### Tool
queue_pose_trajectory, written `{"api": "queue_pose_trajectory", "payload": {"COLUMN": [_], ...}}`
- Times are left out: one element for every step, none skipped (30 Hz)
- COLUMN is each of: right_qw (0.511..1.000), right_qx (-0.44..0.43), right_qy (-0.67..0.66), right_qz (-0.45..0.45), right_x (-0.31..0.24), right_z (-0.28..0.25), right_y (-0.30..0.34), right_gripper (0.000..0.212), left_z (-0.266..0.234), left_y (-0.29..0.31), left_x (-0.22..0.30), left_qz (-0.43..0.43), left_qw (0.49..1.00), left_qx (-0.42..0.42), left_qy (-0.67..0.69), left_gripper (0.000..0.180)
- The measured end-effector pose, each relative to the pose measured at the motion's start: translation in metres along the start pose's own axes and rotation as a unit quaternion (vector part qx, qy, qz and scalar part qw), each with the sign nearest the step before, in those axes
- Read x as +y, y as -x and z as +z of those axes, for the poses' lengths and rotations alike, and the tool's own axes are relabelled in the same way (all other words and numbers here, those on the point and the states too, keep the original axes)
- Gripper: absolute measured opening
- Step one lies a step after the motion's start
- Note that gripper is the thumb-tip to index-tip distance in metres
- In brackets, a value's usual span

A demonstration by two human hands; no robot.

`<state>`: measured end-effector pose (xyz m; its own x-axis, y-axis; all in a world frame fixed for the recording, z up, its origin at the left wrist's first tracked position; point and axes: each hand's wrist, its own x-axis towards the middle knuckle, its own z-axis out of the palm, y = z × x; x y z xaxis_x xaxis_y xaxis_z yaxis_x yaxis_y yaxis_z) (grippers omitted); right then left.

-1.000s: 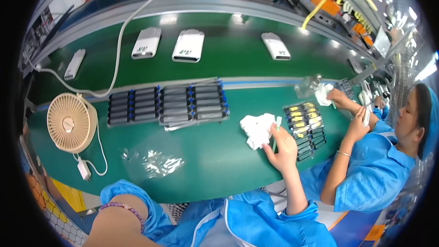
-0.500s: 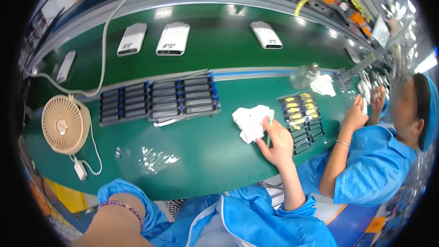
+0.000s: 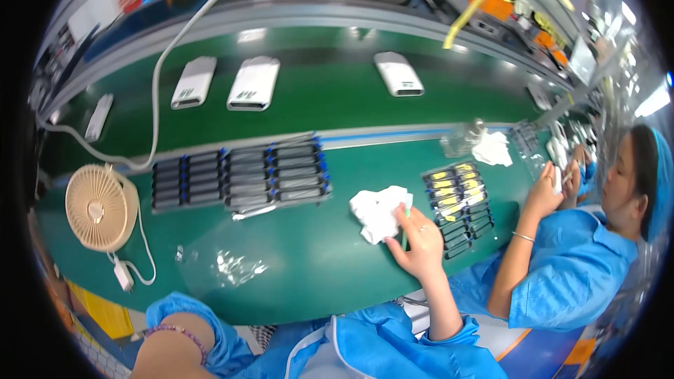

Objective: The person cleans a white electronic device with a swab and a cloth, then attaches small black plastic components to it by hand.

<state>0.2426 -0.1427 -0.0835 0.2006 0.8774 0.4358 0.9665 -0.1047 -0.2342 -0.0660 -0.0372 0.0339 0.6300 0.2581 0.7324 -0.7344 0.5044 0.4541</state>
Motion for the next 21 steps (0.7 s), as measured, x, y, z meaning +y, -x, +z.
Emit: {"api": "queue_pose_trajectory", "payload": {"right_qw": [1.0, 1.0, 1.0, 1.0, 1.0, 1.0, 1.0, 0.999, 0.999, 0.999, 0.999, 0.999, 0.999, 0.999, 0.999, 0.999, 1.0, 1.0, 1.0, 0.999, 0.999], "right_qx": [-0.002, 0.002, 0.006, 0.009, 0.009, 0.018, 0.027, 0.032, 0.05, 0.042, 0.034, 0.034, 0.044, 0.042, 0.039, 0.033, 0.029, 0.006, -0.021, -0.022, -0.024], "right_qy": [-0.006, 0.004, 0.008, 0.01, 0.012, 0.009, 0.005, 0.008, 0.009, 0.008, 0.006, 0.001, -0.002, 0.006, 0.013, 0.009, 0.003, 0.014, 0.022, 0.011, 0.025], "right_qz": [0.004, 0.004, 0.011, 0.018, 0.017, 0.016, 0.014, 0.002, 0.012, 0.004, -0.005, -0.003, -0.006, -0.001, 0.002, 0.01, 0.002, 0.005, 0.005, -0.022, -0.027], "right_x": [0.002, 0.0, 0.002, 0.004, 0.006, 0.008, 0.008, 0.007, 0.006, 0.006, 0.006, 0.006, 0.007, 0.007, 0.008, 0.008, 0.009, 0.011, 0.01, 0.005, -0.001], "right_z": [0.001, -0.002, -0.004, -0.007, -0.01, -0.01, -0.009, -0.01, -0.011, -0.011, -0.009, -0.007, -0.008, -0.007, -0.005, -0.002, 0.001, 0.005, 0.01, 0.007, 0.004], "right_y": [0.001, 0.001, 0.002, 0.004, 0.005, 0.006, 0.006, 0.004, 0.003, 0.003, 0.003, 0.003, 0.004, 0.005, 0.004, 0.004, 0.002, 0.0, -0.003, -0.009, -0.014], "right_gripper": [0.055, 0.055, 0.056, 0.057, 0.056, 0.056, 0.055, 0.05, 0.05, 0.049, 0.048, 0.047, 0.047, 0.048, 0.048, 0.047, 0.047, 0.047, 0.047, 0.047, 0.047], "left_z": [-0.006, -0.011, -0.016, -0.02, -0.023, -0.026, -0.028, -0.029, -0.03, -0.03, -0.029, -0.028, -0.026, -0.024, -0.024, -0.022, -0.022, -0.022, -0.021, 0.002, 0.012], "left_y": [-0.005, -0.012, -0.018, -0.025, -0.032, -0.04, -0.047, -0.054, -0.062, -0.068, -0.073, -0.078, -0.082, -0.085, -0.087, -0.085, -0.083, -0.079, -0.074, -0.07, -0.067], "left_x": [-0.001, -0.002, -0.003, -0.004, -0.005, -0.005, -0.004, -0.002, 0.001, 0.004, 0.007, 0.01, 0.01, 0.011, 0.012, 0.012, 0.013, 0.013, 0.014, 0.021, 0.027], "left_qz": [-0.01, -0.021, -0.032, -0.044, -0.056, -0.07, -0.085, -0.1, -0.114, -0.128, -0.141, -0.151, -0.157, -0.161, -0.164, -0.164, -0.164, -0.162, -0.159, -0.153, -0.144], "left_qw": [1.0, 0.999, 0.997, 0.995, 0.993, 0.989, 0.986, 0.981, 0.976, 0.971, 0.967, 0.962, 0.959, 0.956, 0.955, 0.954, 0.955, 0.957, 0.96, 0.961, 0.963], "left_qx": [-0.022, -0.044, -0.066, -0.086, -0.105, -0.126, -0.145, -0.164, -0.184, -0.2, -0.215, -0.226, -0.235, -0.243, -0.247, -0.246, -0.243, -0.237, -0.226, -0.217, -0.203], "left_qy": [0.005, 0.01, 0.014, 0.017, 0.019, 0.019, 0.017, 0.014, 0.015, 0.009, 0.003, -0.006, -0.014, -0.022, -0.03, -0.036, -0.042, -0.047, -0.055, -0.078, -0.101], "left_gripper": [0.03, 0.031, 0.031, 0.032, 0.033, 0.033, 0.034, 0.034, 0.035, 0.035, 0.036, 0.036, 0.037, 0.038, 0.038, 0.039, 0.039, 0.04, 0.04, 0.041, 0.041]}}
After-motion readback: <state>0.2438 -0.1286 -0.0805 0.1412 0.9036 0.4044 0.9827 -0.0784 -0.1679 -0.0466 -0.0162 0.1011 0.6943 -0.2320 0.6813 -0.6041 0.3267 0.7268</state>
